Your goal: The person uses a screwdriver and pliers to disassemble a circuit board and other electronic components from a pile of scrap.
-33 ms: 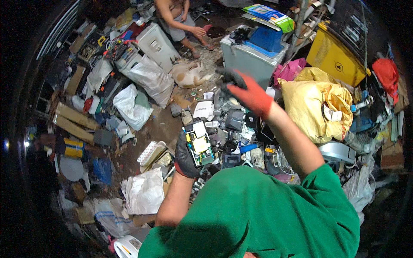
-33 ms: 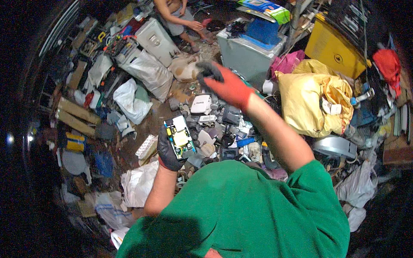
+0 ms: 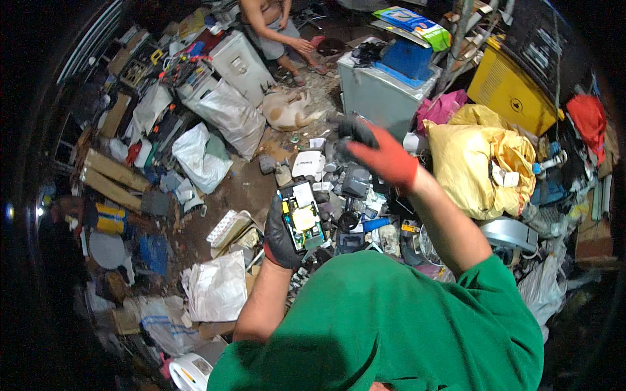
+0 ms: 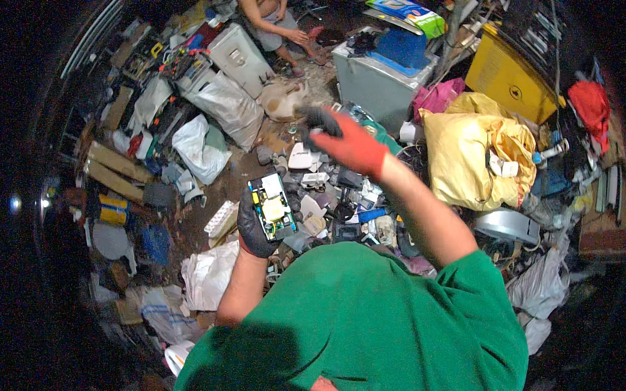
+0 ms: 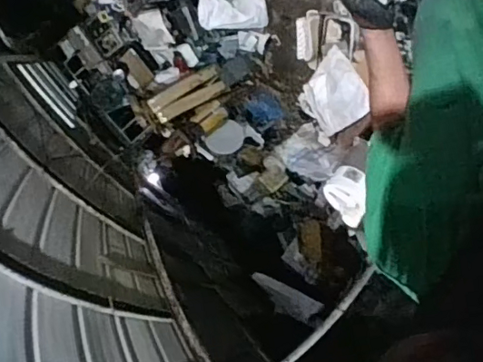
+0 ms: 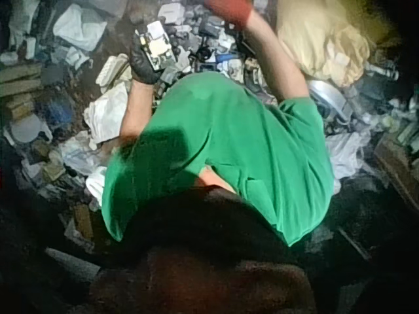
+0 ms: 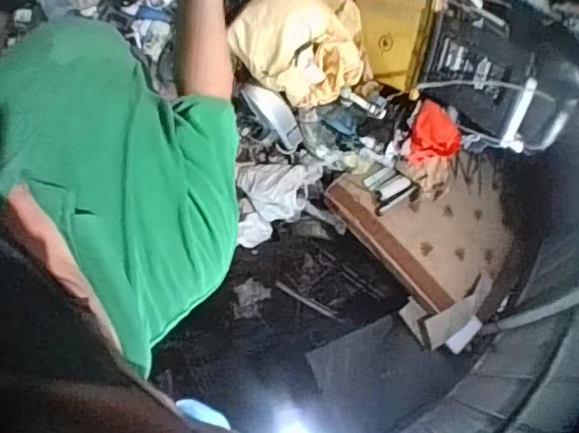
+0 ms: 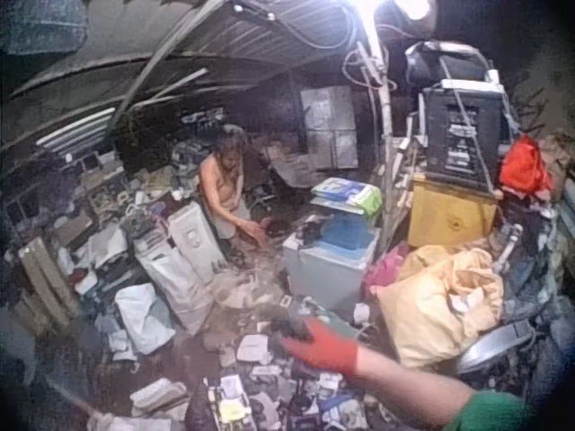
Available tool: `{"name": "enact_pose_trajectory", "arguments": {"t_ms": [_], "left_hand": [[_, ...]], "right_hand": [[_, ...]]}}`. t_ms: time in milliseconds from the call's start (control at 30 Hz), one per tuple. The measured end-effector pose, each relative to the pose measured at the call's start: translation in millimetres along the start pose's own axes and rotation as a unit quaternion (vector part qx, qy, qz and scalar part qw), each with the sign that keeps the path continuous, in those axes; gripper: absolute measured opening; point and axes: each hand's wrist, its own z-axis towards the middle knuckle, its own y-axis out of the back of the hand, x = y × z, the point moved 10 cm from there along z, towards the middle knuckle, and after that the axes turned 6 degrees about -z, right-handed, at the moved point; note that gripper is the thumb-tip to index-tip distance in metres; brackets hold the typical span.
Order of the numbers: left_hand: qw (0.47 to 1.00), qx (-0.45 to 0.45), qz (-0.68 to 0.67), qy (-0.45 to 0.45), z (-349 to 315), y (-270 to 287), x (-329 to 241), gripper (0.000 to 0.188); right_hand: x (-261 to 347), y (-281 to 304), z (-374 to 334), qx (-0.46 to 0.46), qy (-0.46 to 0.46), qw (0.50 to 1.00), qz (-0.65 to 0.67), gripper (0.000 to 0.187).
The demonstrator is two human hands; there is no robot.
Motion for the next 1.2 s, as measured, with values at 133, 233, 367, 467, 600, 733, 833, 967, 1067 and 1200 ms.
{"name": "enact_pose_trajectory", "arguments": {"t_ms": [133, 233, 367, 467, 600, 733, 833, 967, 1067, 1200], "left_hand": [[0.997, -0.065, -0.036, -0.006, -10.0, 2.9, -0.4, 0.065], [0.996, -0.078, 0.041, -0.028, -21.5, 0.5, 0.4, 0.066], [0.985, -0.029, 0.173, 0.000, -20.5, -1.3, 0.4, 0.076], [0.980, -0.074, 0.180, 0.046, -17.8, 17.0, 3.4, 0.080], [0.975, -0.061, 0.194, 0.085, -18.6, 11.4, 13.5, 0.078], [0.978, -0.042, 0.172, 0.114, -20.0, -8.4, 25.8, 0.075], [0.987, -0.048, 0.102, 0.117, -21.2, -14.3, 29.4, 0.071], [0.984, -0.072, 0.137, 0.088, -25.8, -2.8, 18.0, 0.066], [0.977, -0.118, 0.168, 0.050, -35.2, 13.2, 5.8, 0.061], [0.984, -0.054, 0.159, -0.052, -46.5, -1.3, -9.8, 0.061]], "right_hand": [[6.9, -64.9, -47.5, 0.116, -0.065, 0.988, 0.072, 0.054], [28.0, -68.5, -55.9, 0.062, 0.023, 0.996, -0.059, 0.046], [18.8, -65.2, -52.7, 0.057, -0.057, 0.995, 0.050, 0.038], [11.8, -60.3, -40.2, 0.094, -0.099, 0.990, 0.036, 0.034], [7.7, -50.0, -45.0, 0.095, -0.126, 0.986, -0.050, 0.035], [-3.1, -48.9, -54.4, 0.079, -0.130, 0.988, 0.014, 0.036], [0.2, -48.6, -56.8, 0.058, -0.022, 0.991, -0.115, 0.031], [-51.4, -59.4, -58.7, 0.001, -0.212, 0.964, 0.159, 0.029], [-46.3, -62.1, -63.1, 0.002, -0.211, 0.956, 0.204, 0.026], [-11.1, -44.0, -59.5, -0.023, -0.082, 0.996, 0.024, 0.026]]}}
